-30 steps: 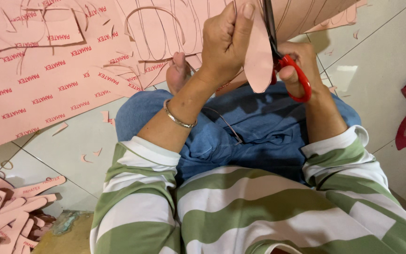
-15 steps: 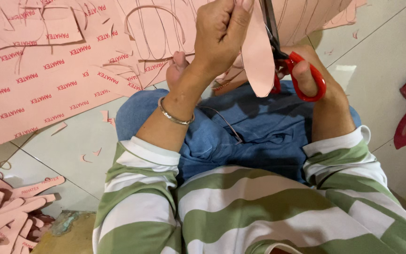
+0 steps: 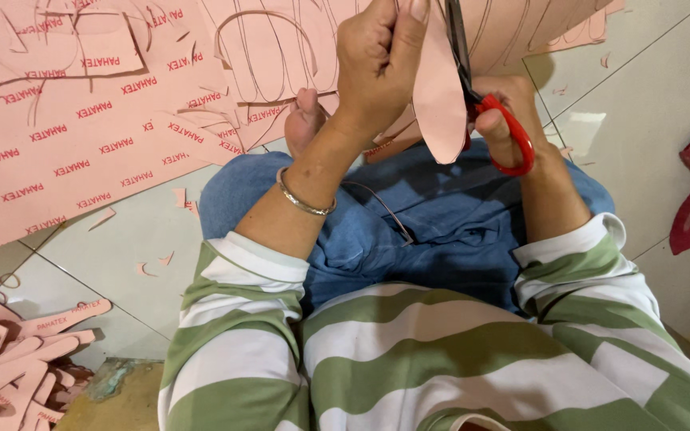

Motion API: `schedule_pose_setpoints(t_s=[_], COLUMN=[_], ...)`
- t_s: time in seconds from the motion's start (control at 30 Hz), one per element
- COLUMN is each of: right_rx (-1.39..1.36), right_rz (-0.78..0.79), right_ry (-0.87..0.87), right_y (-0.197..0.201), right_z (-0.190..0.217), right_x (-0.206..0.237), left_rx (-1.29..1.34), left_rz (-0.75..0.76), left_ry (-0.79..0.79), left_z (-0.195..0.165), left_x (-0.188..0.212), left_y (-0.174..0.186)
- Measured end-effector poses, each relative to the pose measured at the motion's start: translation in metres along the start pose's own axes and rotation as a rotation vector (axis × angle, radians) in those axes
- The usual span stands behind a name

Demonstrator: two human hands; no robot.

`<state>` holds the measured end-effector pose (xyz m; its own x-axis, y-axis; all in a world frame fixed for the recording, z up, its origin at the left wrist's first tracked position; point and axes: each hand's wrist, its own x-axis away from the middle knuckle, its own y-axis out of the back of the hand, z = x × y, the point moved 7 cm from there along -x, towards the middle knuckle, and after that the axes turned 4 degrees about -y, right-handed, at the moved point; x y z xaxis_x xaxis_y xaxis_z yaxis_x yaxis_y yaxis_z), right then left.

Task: The person sits cross-legged on the floor cutting pink pattern material printed with outlines using red-handled scissors. They cut along drawn curves, turn the sheet, and trim out individual shoe pattern pieces, adding to a pile of cut pieces beside them.

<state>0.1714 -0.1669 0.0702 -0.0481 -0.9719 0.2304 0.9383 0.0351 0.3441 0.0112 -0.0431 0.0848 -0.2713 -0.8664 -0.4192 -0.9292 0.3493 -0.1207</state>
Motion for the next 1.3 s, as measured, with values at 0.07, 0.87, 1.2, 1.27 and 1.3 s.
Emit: schedule_pose_setpoints(t_s=[0.07,0.87,1.2,1.27,1.3], right_rx=[0.029,-0.06,0.132,0.141,0.142], right_rz=[-0.022,0.028,0.012,-0.005,-0.013], right_ry=[-0.005,0.01,0.079,0.045,0.023], right_y=[-0.001,-0.001,0.004,0.003,0.002], right_z=[0.0,-0.006,0.003,0.001,-0.001], right_x=[-0.001,-0.005,-0.006,-0.005,-0.004], left_rx=[-0.005,0.036,0.066,0.104,0.127], left_rz=[-0.011,-0.027,0.097,0.083,0.073], left_ry=[-0.007,0.005,0.087,0.114,0.133], left_z=[-0.001,-0.004,-0.007,-0.003,-0.001], left_x=[0.0,0.002,0.015,0.017,0.019], left_y=[0.0,-0.003,-0.023,-0.025,-0.025])
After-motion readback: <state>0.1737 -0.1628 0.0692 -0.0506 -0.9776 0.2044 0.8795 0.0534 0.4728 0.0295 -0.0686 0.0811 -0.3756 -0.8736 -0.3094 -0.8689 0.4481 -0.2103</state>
